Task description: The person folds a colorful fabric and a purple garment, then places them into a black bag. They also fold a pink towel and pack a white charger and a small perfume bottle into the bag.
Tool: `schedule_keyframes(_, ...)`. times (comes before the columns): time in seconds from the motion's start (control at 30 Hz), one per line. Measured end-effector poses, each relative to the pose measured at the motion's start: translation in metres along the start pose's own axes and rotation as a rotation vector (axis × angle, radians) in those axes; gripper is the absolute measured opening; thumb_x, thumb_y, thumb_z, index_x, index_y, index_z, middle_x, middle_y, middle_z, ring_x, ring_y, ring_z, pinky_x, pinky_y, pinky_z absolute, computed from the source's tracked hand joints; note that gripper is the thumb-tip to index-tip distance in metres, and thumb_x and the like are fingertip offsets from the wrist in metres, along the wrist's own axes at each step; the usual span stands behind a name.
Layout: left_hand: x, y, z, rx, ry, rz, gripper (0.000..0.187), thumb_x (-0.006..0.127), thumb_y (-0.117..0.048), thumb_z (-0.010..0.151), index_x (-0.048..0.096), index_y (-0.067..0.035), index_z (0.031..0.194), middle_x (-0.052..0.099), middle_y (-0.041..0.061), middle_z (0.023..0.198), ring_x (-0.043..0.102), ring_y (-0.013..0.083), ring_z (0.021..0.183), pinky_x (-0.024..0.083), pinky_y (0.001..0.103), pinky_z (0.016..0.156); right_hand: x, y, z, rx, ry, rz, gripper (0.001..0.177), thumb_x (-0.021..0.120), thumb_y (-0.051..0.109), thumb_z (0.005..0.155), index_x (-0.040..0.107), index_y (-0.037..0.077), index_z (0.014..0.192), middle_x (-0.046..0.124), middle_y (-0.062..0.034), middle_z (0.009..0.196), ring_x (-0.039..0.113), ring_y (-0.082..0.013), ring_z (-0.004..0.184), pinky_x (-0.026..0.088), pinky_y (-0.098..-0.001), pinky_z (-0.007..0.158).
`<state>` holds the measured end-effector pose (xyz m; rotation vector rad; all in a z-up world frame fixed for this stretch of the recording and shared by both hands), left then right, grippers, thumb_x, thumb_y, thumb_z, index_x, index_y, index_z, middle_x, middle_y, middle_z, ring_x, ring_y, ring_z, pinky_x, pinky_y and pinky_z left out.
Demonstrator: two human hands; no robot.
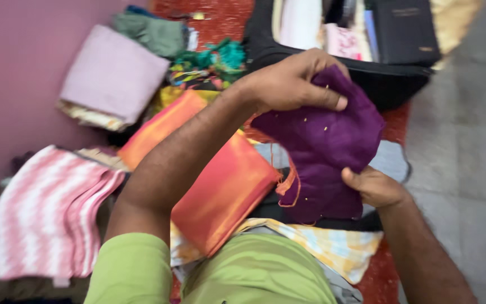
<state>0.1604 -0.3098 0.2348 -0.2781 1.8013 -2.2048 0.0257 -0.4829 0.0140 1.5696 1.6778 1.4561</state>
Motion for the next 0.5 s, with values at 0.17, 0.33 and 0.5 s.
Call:
schedule_keyframes(0.17, -0.070, 0.019, -0.066, -0.102, -0.638, 0.724, 0.031, 0.074, -0.033, 0.096, 0.071, -0.006, 0.110, 0.074, 0.003, 0.086, 0.071, 0.0140, 0.077, 0.056, 0.031, 0.072, -0.001, -0.008, 0.047, -0.065, 0.256, 0.401, 0.064, 0.050, 0.042, 0.109, 0.050, -0.012, 0.143, 0.061, -0.0277, 0.140, 0.062, -0.0382, 0.127, 0.049, -0.0536, 0.105)
schedule_keyframes(0.33, -0.065, 0.080, -0.148, -0.455, -0.597, 1.234, 0.030, 0.064, -0.040, 0.100, 0.067, -0.012, 0.111, 0.072, 0.015, 0.096, 0.069, 0.0382, 0.093, 0.052, 0.052, 0.076, -0.019, -0.005, 0.063, -0.149, 0.153, 0.522, 0.059, 0.049, 0.041, 0.113, 0.049, -0.006, 0.148, 0.060, -0.0239, 0.141, 0.061, -0.0371, 0.127, 0.048, -0.0552, 0.108)
schedule_keyframes(0.5, -0.056, 0.155, -0.188, -0.838, -0.358, 1.278, 0.040, 0.058, -0.050, 0.095, 0.070, -0.019, 0.117, 0.076, 0.011, 0.097, 0.073, 0.0334, 0.092, 0.056, 0.053, 0.070, -0.020, -0.006, 0.058, -0.161, 0.068, 0.538, 0.061, 0.049, 0.044, 0.110, 0.049, -0.002, 0.150, 0.060, -0.0205, 0.143, 0.060, -0.0358, 0.129, 0.047, -0.0556, 0.108)
Point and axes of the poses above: each hand's wrist, its own z-axis towards the middle knuckle, its own x-axis out of the palm, y = z × x, the point moved 7 cm from there along z, towards the middle knuckle
